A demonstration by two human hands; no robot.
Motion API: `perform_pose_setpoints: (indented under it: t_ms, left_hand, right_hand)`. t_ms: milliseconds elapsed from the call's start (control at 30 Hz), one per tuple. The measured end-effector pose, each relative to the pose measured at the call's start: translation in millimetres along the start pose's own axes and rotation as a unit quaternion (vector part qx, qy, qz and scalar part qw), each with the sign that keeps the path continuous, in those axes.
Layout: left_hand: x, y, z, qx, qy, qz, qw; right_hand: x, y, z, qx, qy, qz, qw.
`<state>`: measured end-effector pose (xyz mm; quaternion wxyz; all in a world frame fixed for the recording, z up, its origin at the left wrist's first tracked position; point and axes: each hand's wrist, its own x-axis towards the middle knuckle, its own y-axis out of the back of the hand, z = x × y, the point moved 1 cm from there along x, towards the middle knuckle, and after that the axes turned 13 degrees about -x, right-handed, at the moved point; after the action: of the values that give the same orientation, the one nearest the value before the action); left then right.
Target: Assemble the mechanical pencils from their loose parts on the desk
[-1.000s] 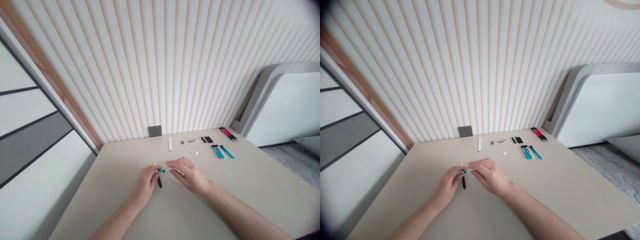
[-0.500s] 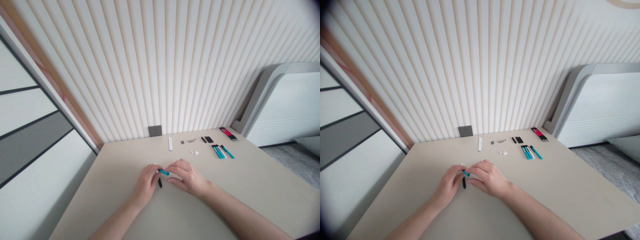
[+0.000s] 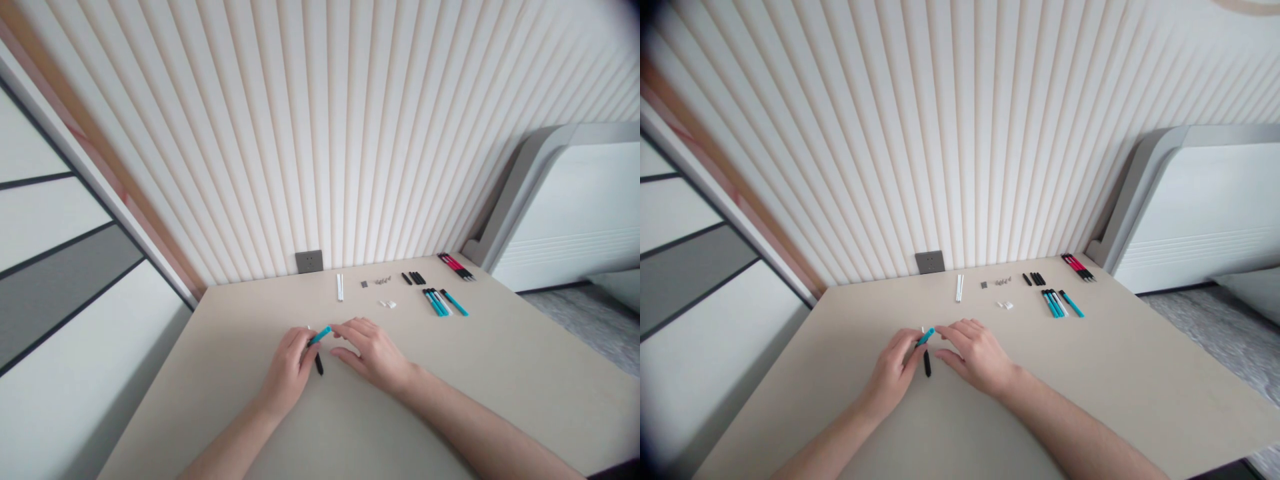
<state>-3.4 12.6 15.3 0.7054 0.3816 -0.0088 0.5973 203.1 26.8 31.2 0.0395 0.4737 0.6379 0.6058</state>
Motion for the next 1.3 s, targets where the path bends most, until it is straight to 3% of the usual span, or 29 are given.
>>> perform_pose_setpoints:
  t_ms: [133,267,467,700,1067,1300]
  left_hand:
    - [0,2.3,-8,0.02,0.026,0.076,0.997]
    - [1,3.4,-12,0.033,0.032,0.101,0.994]
    - [2,4.7,-9,0.044,0.029,0.096,0.994]
    - [2,5.7,-13,0.044,0.033,0.088,0.995]
    - [1,4.8,-14,0.047,0.043,0.072,0.995]
    - [2,5.5,-13,0.046,0.033,0.079,0.995]
  right_hand:
    - [-2,-7,-7,-0.015,0.01,-0.074,0.997]
    - [-6,-16,-22,-0.035,0.053,-0.132,0.989]
    - [-5,-21,-24,-0.099,0.05,-0.125,0.986]
    - [-3,-23,-20,-0.173,-0.002,-0.118,0.978]
    - [-3,-25,-18,-0.198,-0.019,-0.11,0.974]
    - [-1,-29,-14,-0.156,-0.089,-0.125,0.976]
